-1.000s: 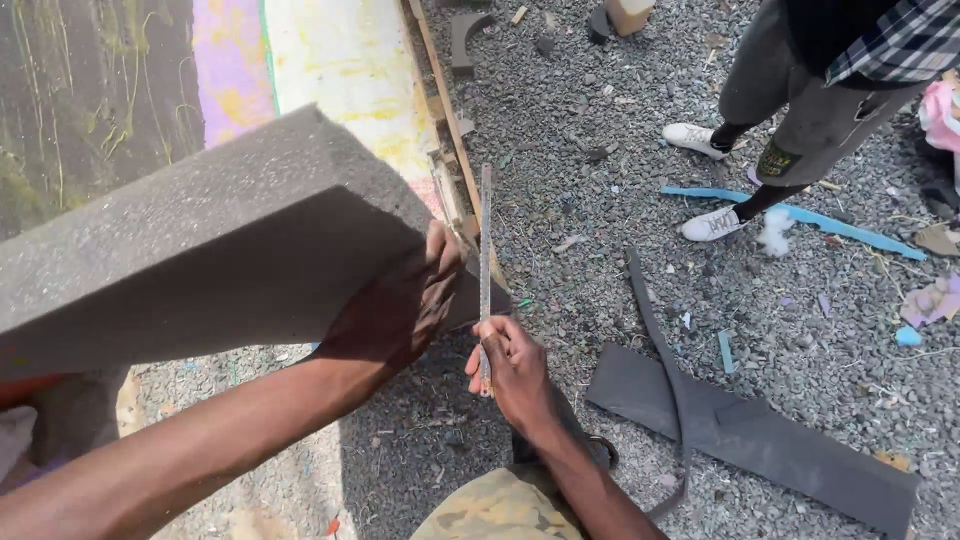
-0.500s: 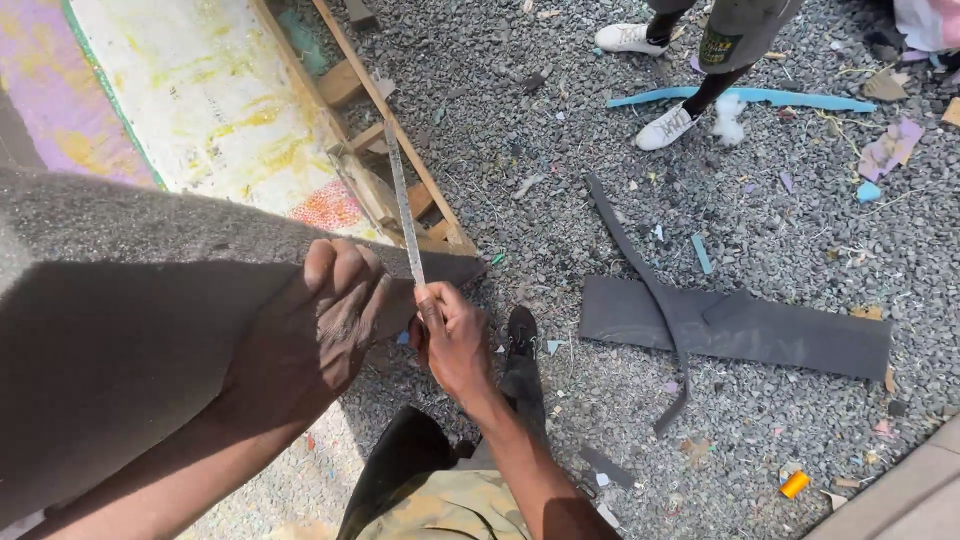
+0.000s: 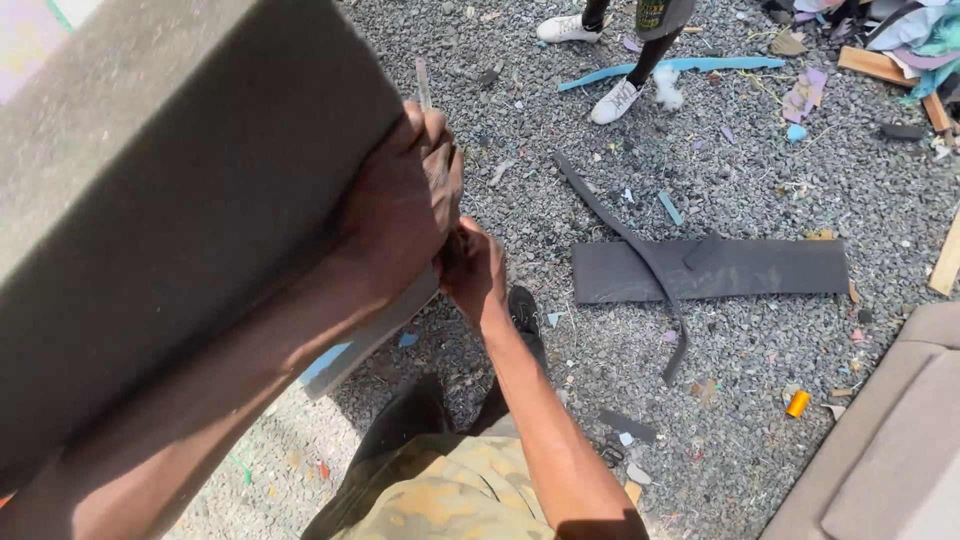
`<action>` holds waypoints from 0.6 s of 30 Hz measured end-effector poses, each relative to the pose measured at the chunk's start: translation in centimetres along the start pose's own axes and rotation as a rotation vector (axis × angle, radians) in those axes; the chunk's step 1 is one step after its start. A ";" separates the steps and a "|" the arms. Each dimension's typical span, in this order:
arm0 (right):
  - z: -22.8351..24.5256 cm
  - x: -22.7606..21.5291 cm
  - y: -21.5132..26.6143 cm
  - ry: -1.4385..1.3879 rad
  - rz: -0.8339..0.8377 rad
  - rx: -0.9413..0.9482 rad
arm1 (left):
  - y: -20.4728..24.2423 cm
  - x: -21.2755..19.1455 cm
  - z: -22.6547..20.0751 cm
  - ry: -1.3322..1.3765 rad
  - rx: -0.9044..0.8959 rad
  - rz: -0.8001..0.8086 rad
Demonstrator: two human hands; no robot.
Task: Cutting a strip of grey foam from a wooden furniture frame using a handheld saw blade.
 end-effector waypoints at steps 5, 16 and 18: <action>1.7 1.9 10.6 -0.090 -0.015 0.190 | -3.5 7.5 -0.8 0.099 -0.195 -0.370; 0.8 6.0 6.8 -0.176 -0.142 -0.091 | -4.6 6.4 -1.8 0.064 -0.140 0.001; 0.6 6.4 11.9 -0.174 -0.099 -0.086 | -3.4 5.9 -1.8 -0.175 -0.060 0.176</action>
Point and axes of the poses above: each hand's wrist, its own y-axis away from the middle knuckle, its own x-axis out of the palm, z = x × y, the point moved 2 cm from there along -y, towards the middle knuckle
